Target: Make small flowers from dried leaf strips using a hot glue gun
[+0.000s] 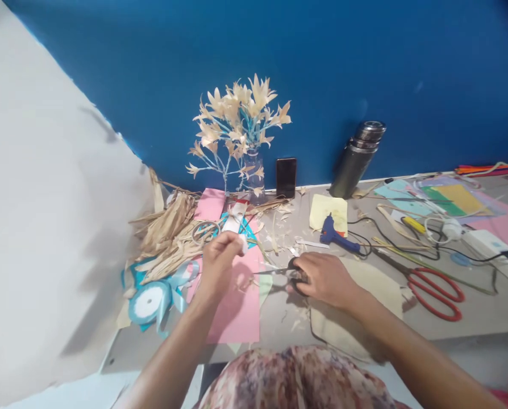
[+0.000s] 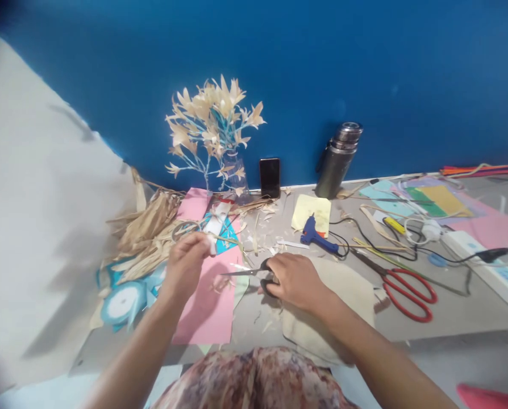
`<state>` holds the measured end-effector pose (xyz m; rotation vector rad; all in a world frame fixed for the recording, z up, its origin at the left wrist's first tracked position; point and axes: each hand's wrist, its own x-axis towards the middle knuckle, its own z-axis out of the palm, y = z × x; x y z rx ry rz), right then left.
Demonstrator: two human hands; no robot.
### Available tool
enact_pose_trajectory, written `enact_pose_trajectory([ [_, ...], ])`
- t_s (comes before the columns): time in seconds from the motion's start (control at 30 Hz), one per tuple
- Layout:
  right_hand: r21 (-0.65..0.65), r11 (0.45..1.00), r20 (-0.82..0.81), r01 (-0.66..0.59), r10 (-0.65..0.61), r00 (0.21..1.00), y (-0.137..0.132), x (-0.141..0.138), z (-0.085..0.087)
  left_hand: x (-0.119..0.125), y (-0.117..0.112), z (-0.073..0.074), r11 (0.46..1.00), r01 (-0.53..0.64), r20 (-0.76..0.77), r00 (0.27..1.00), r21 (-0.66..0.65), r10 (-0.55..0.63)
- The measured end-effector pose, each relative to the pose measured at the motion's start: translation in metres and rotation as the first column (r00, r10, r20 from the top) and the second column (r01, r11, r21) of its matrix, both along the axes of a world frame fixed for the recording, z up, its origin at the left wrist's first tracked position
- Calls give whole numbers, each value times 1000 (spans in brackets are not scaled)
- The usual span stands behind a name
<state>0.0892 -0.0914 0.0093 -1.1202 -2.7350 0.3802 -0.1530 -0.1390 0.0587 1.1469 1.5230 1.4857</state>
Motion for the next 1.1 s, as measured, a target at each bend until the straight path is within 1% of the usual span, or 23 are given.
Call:
enact_pose_trajectory([
  [0.03, -25, 999, -24, 39, -40, 999, -1, 5, -3, -1, -5, 2, 997, -61, 38, 998, 53, 59],
  [0.07, -39, 996, -48, 83, -85, 995, -1, 12, -7, -2, -11, 2, 993, -94, 75, 993, 76, 88],
  [0.1, -41, 991, -70, 130, -132, 989, -1, 19, -12, -2, -17, 1, 993, -95, 112, 990, 74, 87],
  [0.17, -11, 976, -118, 216, -215, 969, -2, 34, -21, 5, -28, -7, 1000, -26, 167, 986, 12, 24],
  [0.2, 12, 965, -148, 261, -257, 955, -2, 42, -24, 13, -32, -13, 998, 36, 168, 985, -51, -27],
  [0.23, 35, 950, -182, 311, -300, 936, -2, 50, -27, 23, -35, -20, 986, 118, 154, 983, -122, -99],
  [0.27, 53, 929, -219, 366, -347, 912, -1, 57, -28, 35, -36, -28, 954, 229, 139, 969, -194, -205],
  [0.3, 63, 904, -251, 423, -395, 884, -1, 63, -30, 49, -37, -35, 905, 349, 122, 937, -244, -328],
  [0.37, 48, 870, -273, 491, -461, 844, -1, 71, -34, 77, -35, -49, 764, 580, 90, 809, -283, -581],
  [0.4, 23, 867, -257, 498, -476, 841, 0, 73, -37, 89, -33, -55, 711, 643, 85, 756, -285, -649],
  [0.43, -4, 867, -231, 498, -485, 843, 0, 74, -41, 99, -31, -60, 686, 664, 91, 735, -298, -672],
  [0.47, -25, 871, -202, 491, -486, 851, 0, 74, -45, 107, -29, -64, 682, 658, 95, 738, -318, -668],
  [0.5, -28, 872, -181, 488, -485, 856, 0, 73, -50, 112, -28, -67, 694, 639, 85, 753, -332, -652],
  [0.57, 5, 872, -170, 490, -482, 859, 0, 70, -58, 116, -29, -71, 719, 607, 55, 775, -339, -629],
  [0.6, 27, 870, -174, 492, -481, 860, 0, 68, -61, 116, -30, -71, 722, 607, 39, 774, -331, -632],
  [0.67, 47, 871, -174, 488, -474, 863, 0, 63, -63, 112, -32, -71, 712, 627, 29, 757, -317, -653],
  [0.73, 45, 865, -169, 499, -486, 858, 2, 56, -62, 107, -33, -69, 711, 630, 43, 757, -313, -652],
  [0.87, 28, 840, -174, 542, -530, 830, 12, 37, -61, 93, -25, -67, 753, 573, 90, 811, -324, -578],
  [0.93, 2, 817, -167, 576, -568, 806, 18, 30, -59, 84, -18, -66, 769, 545, 94, 831, -334, -548],
  [1.0, -37, 808, -146, 588, -587, 796, 25, 27, -52, 73, -11, -63, 791, 514, 94, 852, -331, -515],
  [1.1, -87, 822, -106, 563, -569, 815, 36, 27, -31, 53, -2, -53, 848, 441, 124, 897, -295, -424],
])
